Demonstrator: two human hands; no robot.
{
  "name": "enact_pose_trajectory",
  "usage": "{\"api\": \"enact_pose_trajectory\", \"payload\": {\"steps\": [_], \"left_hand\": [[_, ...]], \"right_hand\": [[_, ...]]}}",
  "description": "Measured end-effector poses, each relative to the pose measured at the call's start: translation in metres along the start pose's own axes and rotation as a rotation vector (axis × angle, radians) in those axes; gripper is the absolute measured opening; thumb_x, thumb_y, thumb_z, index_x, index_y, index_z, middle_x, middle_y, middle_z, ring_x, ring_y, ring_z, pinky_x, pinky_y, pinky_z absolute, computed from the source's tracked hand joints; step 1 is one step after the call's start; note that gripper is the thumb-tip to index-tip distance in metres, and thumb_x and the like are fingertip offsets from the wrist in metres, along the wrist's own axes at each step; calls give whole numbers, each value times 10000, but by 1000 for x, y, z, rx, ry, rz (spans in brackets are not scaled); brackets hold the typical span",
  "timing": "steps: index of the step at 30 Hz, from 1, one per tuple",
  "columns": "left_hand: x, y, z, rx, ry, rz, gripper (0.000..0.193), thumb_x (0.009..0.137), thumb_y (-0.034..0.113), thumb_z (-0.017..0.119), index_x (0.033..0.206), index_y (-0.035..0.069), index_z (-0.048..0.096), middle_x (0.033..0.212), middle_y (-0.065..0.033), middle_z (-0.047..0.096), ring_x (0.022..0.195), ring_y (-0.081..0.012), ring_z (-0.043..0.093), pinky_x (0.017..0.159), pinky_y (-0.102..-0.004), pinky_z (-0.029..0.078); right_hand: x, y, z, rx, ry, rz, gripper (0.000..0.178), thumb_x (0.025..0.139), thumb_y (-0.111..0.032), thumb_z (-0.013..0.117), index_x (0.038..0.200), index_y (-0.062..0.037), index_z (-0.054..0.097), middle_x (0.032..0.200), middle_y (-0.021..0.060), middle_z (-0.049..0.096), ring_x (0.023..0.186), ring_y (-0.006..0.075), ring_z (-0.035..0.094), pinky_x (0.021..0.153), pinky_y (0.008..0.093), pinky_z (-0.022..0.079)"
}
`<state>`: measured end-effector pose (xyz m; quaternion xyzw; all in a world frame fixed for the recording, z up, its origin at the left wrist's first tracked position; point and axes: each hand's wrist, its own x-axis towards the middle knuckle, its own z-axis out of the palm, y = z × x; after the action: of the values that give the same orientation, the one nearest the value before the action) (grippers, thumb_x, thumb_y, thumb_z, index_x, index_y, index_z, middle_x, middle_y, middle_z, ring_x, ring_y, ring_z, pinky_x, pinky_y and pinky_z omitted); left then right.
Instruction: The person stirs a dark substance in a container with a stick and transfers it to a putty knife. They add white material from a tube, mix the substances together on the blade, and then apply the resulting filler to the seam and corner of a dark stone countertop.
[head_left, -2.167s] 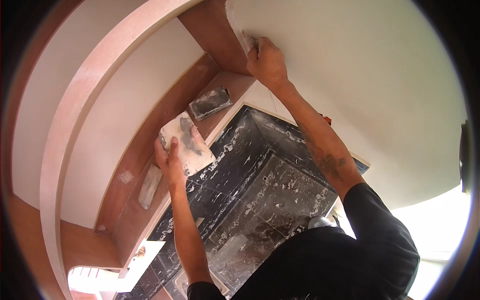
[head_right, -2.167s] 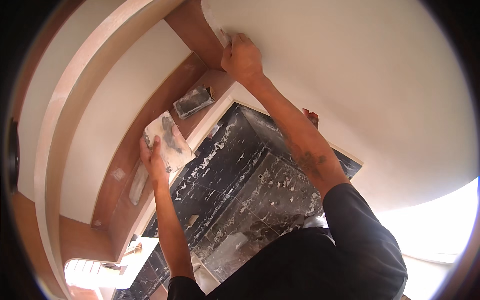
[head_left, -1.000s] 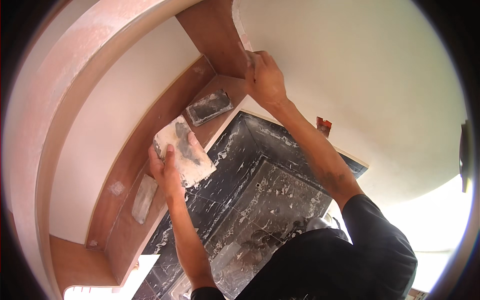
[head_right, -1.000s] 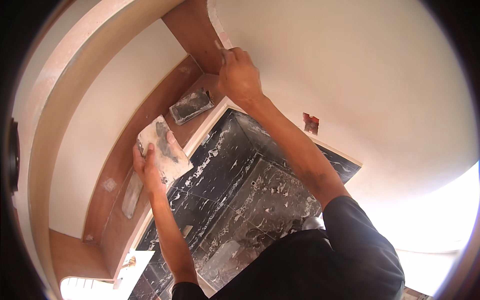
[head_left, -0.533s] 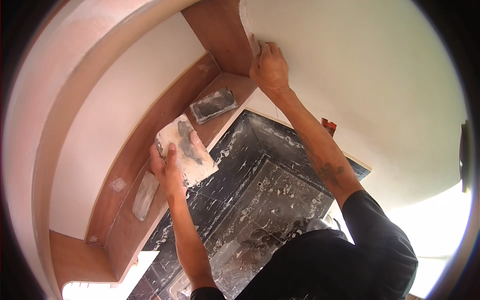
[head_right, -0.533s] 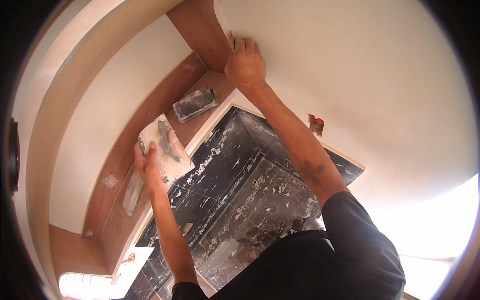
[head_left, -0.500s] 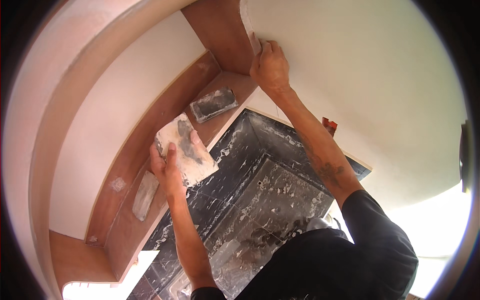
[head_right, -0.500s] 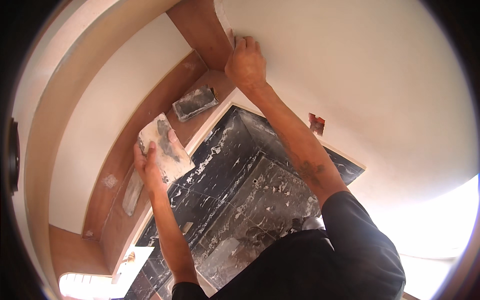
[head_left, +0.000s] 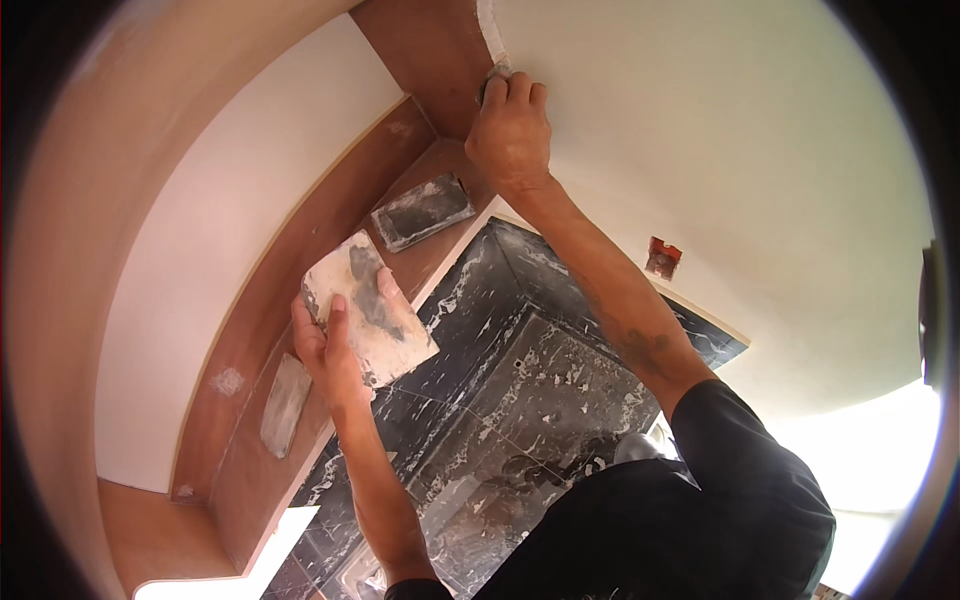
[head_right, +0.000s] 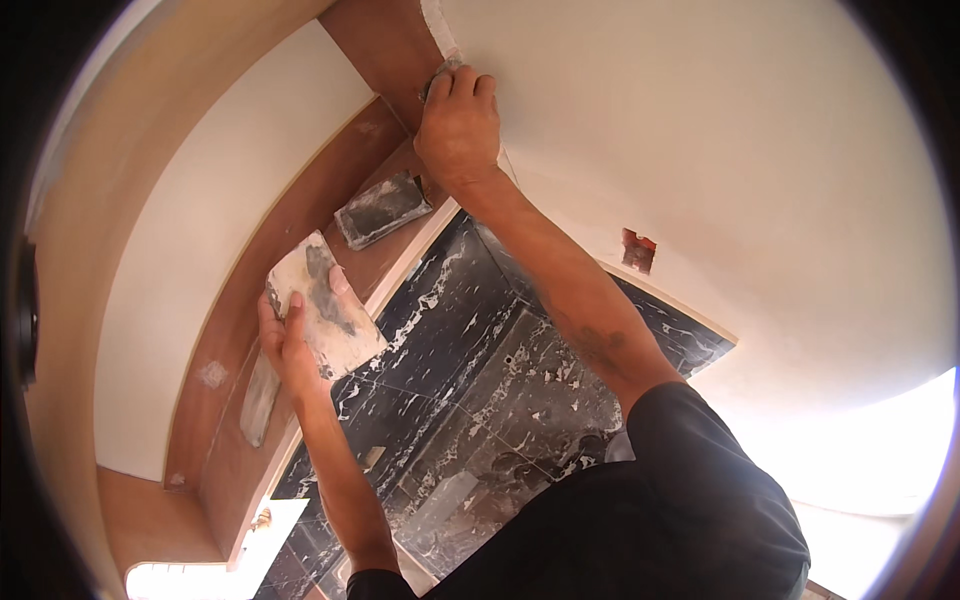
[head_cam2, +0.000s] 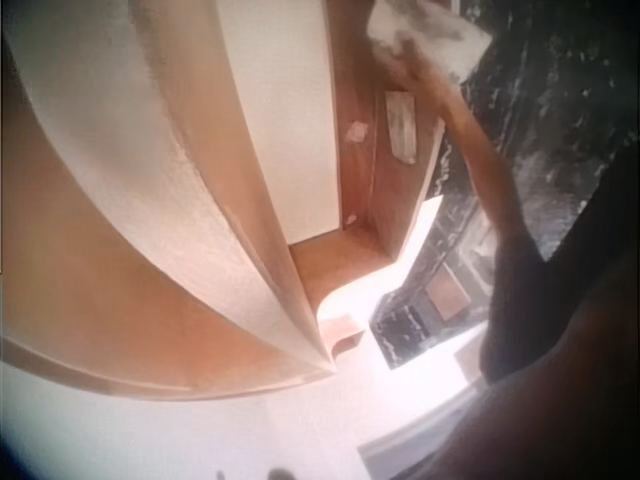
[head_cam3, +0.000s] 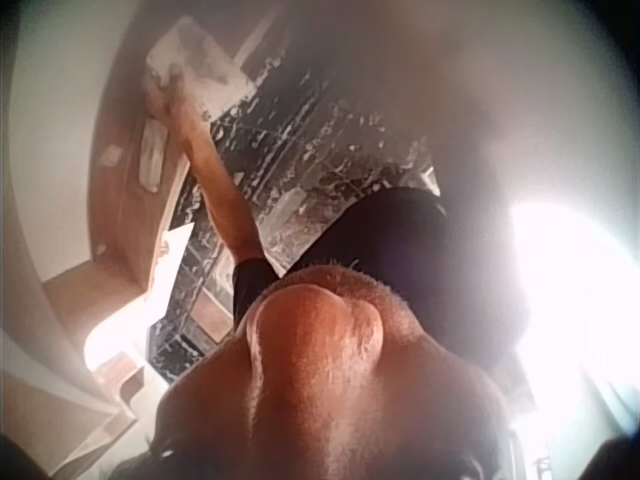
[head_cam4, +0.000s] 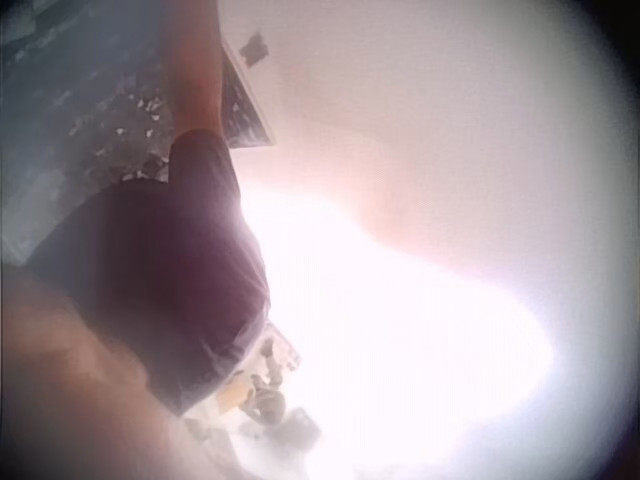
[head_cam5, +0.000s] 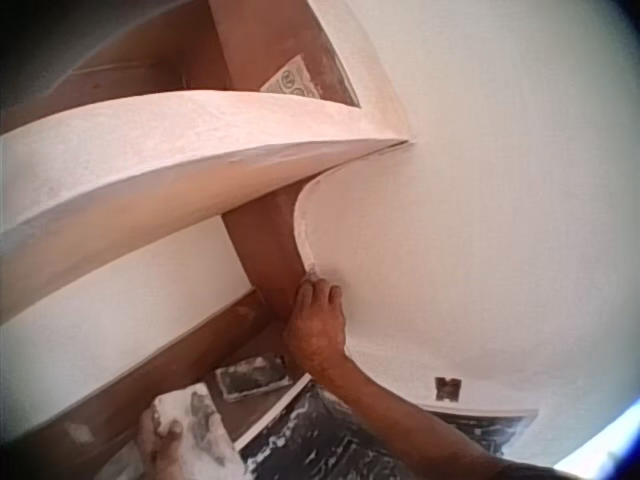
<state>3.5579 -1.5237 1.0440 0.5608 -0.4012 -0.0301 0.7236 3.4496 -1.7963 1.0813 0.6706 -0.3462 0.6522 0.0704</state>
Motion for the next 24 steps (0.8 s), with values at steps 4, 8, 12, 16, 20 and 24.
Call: {"api": "enact_pose_trajectory", "payload": {"steps": [4,8,12,16,20,24], "left_hand": [[0,0,0,28,20,-4,373,967,138,612,1298,-12,527,1212,-117,622,1078,-174,596,967,-317,461],[-2,1,-1,4,32,-14,360,966,138,613,1282,-13,534,1205,-117,624,1078,-175,596,959,-313,465],[-1,-2,-5,-2,9,-7,379,968,105,604,1314,-25,518,1222,-127,635,1077,-191,627,958,-314,484],[-4,3,-1,8,26,-11,364,959,166,638,1259,-16,542,1182,-109,631,1052,-170,602,949,-309,467],[-2,3,3,-28,22,-16,376,956,177,650,1259,-17,542,1180,-108,631,1051,-168,600,944,-307,468],[1,-5,-3,-12,1,8,381,957,168,647,1270,-20,537,1194,-112,629,1065,-171,597,954,-306,464]], "right_hand": [[-9,9,-16,78,-70,-52,364,806,-2,604,1168,34,576,1102,178,573,989,374,579,749,456,551],[-13,19,-37,346,-50,-141,348,845,-5,572,1190,44,573,1113,195,581,1005,376,588,796,471,535],[0,34,-36,299,13,-31,329,866,-12,551,1188,44,591,1106,202,591,997,384,597,845,472,519],[7,33,-21,298,3,-24,337,847,-26,566,1172,53,603,1100,202,594,985,388,595,851,472,518],[7,11,-3,149,19,-25,394,799,-32,602,1177,74,571,1073,224,553,953,405,550,827,479,511],[2,-12,5,-64,34,-32,461,762,-22,622,1200,88,528,1079,236,505,929,398,510,795,467,507]]}}
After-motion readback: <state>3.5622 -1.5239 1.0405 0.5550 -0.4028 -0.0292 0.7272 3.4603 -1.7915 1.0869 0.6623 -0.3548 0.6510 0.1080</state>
